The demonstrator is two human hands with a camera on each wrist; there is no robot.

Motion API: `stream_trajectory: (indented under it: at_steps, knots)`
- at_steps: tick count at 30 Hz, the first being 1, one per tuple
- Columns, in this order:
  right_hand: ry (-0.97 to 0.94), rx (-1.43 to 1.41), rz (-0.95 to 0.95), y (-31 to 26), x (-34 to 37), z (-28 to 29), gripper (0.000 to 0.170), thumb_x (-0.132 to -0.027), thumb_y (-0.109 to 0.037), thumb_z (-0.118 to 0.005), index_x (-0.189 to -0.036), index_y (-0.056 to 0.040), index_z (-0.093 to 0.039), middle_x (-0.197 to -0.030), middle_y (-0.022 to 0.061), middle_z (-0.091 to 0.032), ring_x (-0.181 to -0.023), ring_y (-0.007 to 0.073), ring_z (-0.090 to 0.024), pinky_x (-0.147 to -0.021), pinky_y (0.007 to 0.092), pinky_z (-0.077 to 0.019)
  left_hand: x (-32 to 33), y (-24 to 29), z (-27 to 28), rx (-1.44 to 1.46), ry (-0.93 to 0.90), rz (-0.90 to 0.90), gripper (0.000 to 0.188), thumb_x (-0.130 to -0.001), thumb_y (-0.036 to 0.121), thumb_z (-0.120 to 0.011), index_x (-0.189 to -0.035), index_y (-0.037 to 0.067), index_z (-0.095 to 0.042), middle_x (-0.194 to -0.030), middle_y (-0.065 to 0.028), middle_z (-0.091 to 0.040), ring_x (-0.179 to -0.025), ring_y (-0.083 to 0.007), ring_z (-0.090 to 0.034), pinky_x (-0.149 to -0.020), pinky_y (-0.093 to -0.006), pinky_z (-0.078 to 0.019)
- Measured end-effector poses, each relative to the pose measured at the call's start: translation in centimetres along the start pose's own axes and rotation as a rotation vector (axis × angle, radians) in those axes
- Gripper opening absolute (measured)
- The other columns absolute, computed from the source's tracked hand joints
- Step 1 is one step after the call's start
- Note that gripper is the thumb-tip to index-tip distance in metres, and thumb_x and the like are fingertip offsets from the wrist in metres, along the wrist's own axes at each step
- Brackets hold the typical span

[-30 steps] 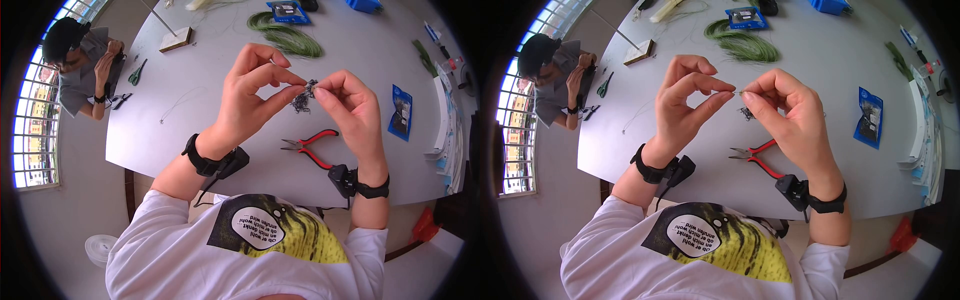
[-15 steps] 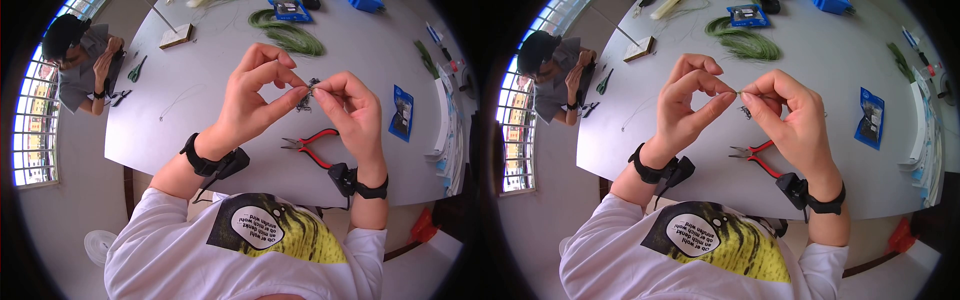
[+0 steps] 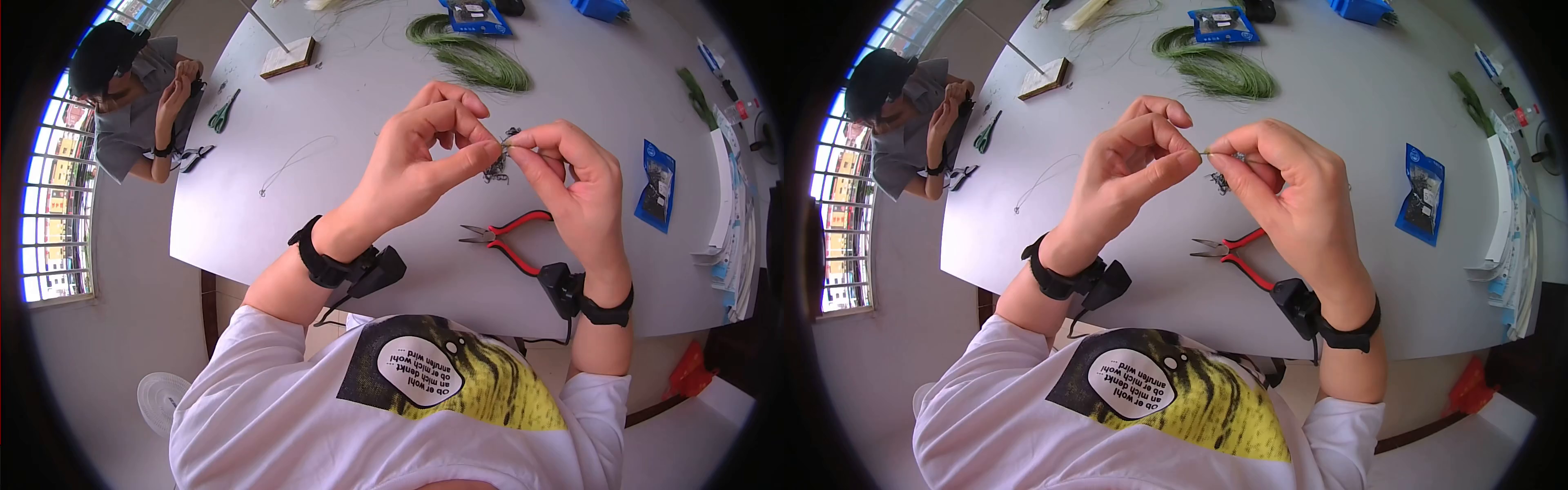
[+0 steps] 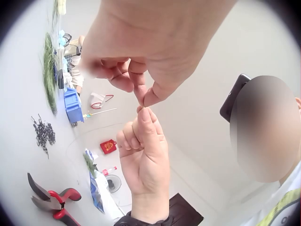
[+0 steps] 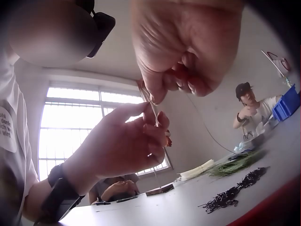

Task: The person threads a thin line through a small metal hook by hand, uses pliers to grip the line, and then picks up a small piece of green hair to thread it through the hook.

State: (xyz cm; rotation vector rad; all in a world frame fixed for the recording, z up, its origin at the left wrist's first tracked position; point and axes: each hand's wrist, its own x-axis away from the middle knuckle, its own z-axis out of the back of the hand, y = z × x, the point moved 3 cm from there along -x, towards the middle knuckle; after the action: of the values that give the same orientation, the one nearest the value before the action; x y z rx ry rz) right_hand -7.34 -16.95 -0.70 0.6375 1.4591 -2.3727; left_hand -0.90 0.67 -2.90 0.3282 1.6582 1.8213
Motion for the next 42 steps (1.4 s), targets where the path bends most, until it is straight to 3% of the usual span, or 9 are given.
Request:
stream_trajectory:
  at_steps: [11,27,29,31,33,39,42]
  knots:
    - [0.004,0.007,-0.015,-0.1,0.1,0.0,0.007,-0.085,0.003,-0.069,-0.09,-0.0008,-0.068,-0.071,0.001,-0.06,-0.055,0.0046,-0.048,-0.053,0.0212,-0.0393,0.0,0.1,-0.1,0.0,0.007,0.026,0.01,-0.09,0.01,-0.068,-0.092,0.001,-0.066,-0.122,-0.0045,-0.045,-0.096,-0.0066,-0.053,-0.081,-0.0228,-0.0461]
    - [0.005,0.101,0.032,-0.3,0.0,0.2,0.012,-0.081,0.001,-0.072,-0.09,-0.0028,-0.066,-0.065,-0.0002,-0.049,-0.053,0.0079,-0.041,-0.051,0.0237,-0.0348,0.0,0.3,-0.6,0.16,0.017,0.093,0.006,-0.09,0.006,-0.067,-0.089,0.002,-0.063,-0.119,-0.0024,-0.047,-0.093,-0.0053,-0.053,-0.081,-0.0226,-0.0453]
    - [-0.069,0.089,-0.186,-0.2,0.1,0.8,0.012,-0.083,-0.001,-0.071,-0.094,-0.0024,-0.066,-0.064,-0.0003,-0.05,-0.055,0.007,-0.043,-0.051,0.0239,-0.0363,-0.2,-0.1,-0.3,0.124,0.024,0.046,0.006,-0.09,0.006,-0.067,-0.09,0.002,-0.063,-0.118,-0.0023,-0.047,-0.093,-0.0055,-0.054,-0.081,-0.0227,-0.0455]
    - [-0.115,0.13,-0.239,-0.8,-0.1,2.3,0.009,-0.088,-0.002,-0.068,-0.095,0.0,-0.064,-0.068,-0.0003,-0.056,-0.062,0.0046,-0.048,-0.057,0.0214,-0.0403,-0.3,-0.1,0.2,0.069,0.056,0.002,0.007,-0.091,0.007,-0.067,-0.09,0.002,-0.063,-0.118,-0.0022,-0.047,-0.093,-0.0057,-0.054,-0.081,-0.0228,-0.0457]
    - [-0.084,0.243,-0.193,-1.1,-0.3,4.2,0.006,-0.088,-0.001,-0.067,-0.092,0.0009,-0.063,-0.072,0.0006,-0.056,-0.065,0.0046,-0.049,-0.059,0.0207,-0.041,-0.5,-0.1,0.6,0.178,0.096,-0.005,0.009,-0.091,0.008,-0.069,-0.091,0.002,-0.062,-0.117,-0.0024,-0.048,-0.091,-0.0063,-0.054,-0.08,-0.0227,-0.0459]
    - [-0.058,0.34,-0.154,-3.8,-2.1,8.8,0.005,-0.095,-0.006,-0.062,-0.094,-0.001,-0.063,-0.079,-0.0044,-0.055,-0.069,0.0029,-0.047,-0.063,0.017,-0.0353,-0.4,1.1,2.5,0.049,0.135,0.025,0.016,-0.092,0.016,-0.069,-0.092,0.003,-0.062,-0.102,-0.0003,-0.056,-0.084,-0.0061,-0.055,-0.074,-0.0218,-0.0453]
    - [-0.067,0.277,-0.091,-5.5,-4.4,9.0,0.007,-0.096,-0.01,-0.061,-0.097,-0.0039,-0.063,-0.08,-0.0046,-0.056,-0.072,0.0013,-0.048,-0.063,0.0161,-0.0345,-0.6,1.7,3.3,0.035,0.05,0.166,0.017,-0.094,0.021,-0.067,-0.093,0.005,-0.062,-0.099,0.0018,-0.06,-0.082,-0.0044,-0.055,-0.07,-0.0213,-0.044]
